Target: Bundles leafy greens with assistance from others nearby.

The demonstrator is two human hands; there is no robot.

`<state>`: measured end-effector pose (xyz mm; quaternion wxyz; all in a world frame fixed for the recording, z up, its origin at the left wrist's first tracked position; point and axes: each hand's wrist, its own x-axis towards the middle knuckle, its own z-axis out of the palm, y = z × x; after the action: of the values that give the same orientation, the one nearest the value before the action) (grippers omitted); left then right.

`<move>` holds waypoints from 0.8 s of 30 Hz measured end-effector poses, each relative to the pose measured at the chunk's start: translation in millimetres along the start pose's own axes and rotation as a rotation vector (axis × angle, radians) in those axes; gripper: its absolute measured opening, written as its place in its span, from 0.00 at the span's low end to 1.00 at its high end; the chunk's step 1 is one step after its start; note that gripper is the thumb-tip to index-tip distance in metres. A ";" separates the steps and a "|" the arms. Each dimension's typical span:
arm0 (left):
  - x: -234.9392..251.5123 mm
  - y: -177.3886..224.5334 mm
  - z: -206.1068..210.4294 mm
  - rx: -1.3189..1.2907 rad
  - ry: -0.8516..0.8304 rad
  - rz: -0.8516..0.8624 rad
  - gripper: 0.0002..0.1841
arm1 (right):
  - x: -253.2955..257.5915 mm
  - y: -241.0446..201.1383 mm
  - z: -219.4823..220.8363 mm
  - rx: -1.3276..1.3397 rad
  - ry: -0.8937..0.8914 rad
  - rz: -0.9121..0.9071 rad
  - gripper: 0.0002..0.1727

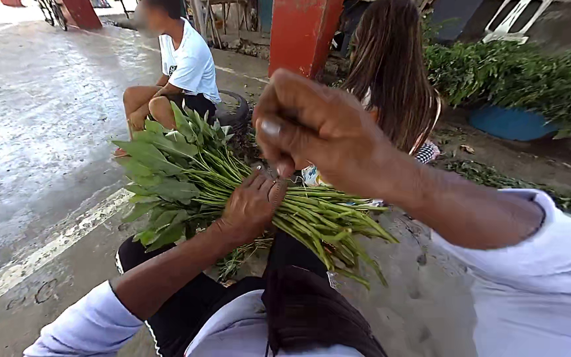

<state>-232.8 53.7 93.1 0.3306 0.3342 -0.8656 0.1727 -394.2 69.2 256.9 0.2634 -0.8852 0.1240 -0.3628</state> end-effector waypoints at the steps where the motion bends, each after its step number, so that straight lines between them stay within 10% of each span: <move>1: -6.4 6.4 -2.8 -0.014 -0.017 0.015 0.13 | 4.4 12.4 -11.5 0.076 0.025 0.074 0.09; 9: -38.2 24.6 -19.0 -0.178 0.133 0.067 0.12 | -53.8 104.5 -7.0 0.810 0.229 0.548 0.14; 13: -33.1 15.6 -17.9 -0.254 0.199 0.035 0.15 | -123.8 142.6 50.1 1.084 0.351 0.411 0.14; 16: -13.7 5.9 -21.6 -0.377 0.063 -0.294 0.28 | -157.6 136.9 95.5 1.056 0.748 0.252 0.08; 19: 21.8 -8.2 -8.8 -0.592 -0.275 -0.621 0.31 | -162.5 131.0 108.4 0.478 0.692 -0.002 0.08; 24: 70.5 -9.9 46.3 -0.643 -0.722 -0.601 0.24 | -175.8 117.2 84.1 -0.657 0.447 0.004 0.09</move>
<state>-286.4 -10.2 108.9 0.1333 0.4863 -0.7995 -0.3263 -462.2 75.7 39.9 -0.0665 -0.8212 0.2896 -0.4872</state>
